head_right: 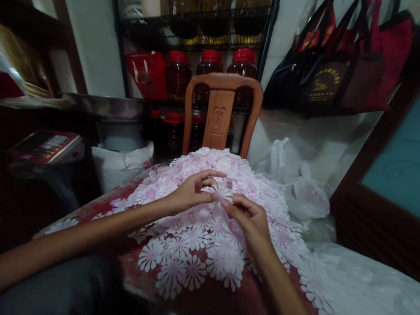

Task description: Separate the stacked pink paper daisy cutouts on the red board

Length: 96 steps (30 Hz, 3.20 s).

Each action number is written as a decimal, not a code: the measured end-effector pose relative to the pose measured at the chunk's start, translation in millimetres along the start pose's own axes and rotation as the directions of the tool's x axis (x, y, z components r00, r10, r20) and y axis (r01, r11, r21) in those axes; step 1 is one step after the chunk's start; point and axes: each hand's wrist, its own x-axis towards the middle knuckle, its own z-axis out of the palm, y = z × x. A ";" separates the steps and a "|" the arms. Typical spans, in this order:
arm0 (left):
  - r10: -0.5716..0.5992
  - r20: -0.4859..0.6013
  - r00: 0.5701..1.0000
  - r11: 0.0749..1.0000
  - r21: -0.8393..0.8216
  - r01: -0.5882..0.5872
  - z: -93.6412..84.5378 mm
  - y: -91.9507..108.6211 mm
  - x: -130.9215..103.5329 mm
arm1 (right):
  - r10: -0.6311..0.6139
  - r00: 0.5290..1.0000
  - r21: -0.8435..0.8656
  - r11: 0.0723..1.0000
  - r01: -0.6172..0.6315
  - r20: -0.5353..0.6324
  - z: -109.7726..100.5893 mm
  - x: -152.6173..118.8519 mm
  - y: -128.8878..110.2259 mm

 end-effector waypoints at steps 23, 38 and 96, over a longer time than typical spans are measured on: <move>-0.026 -0.037 0.999 0.996 0.080 0.029 -1.3 0.8 0.3 | -0.566 0.805 -0.618 0.573 0.538 0.176 -4.6 -11.2 -17.8; -0.011 -0.032 0.999 0.998 0.060 0.013 -0.9 -0.7 0.8 | -0.519 0.847 -0.632 0.619 0.466 0.115 -4.3 -9.6 -14.4; 0.012 0.015 1.000 0.976 0.218 -0.015 -1.8 0.7 -0.9 | -0.516 0.848 -0.516 0.696 0.499 0.125 -6.7 -9.7 -15.5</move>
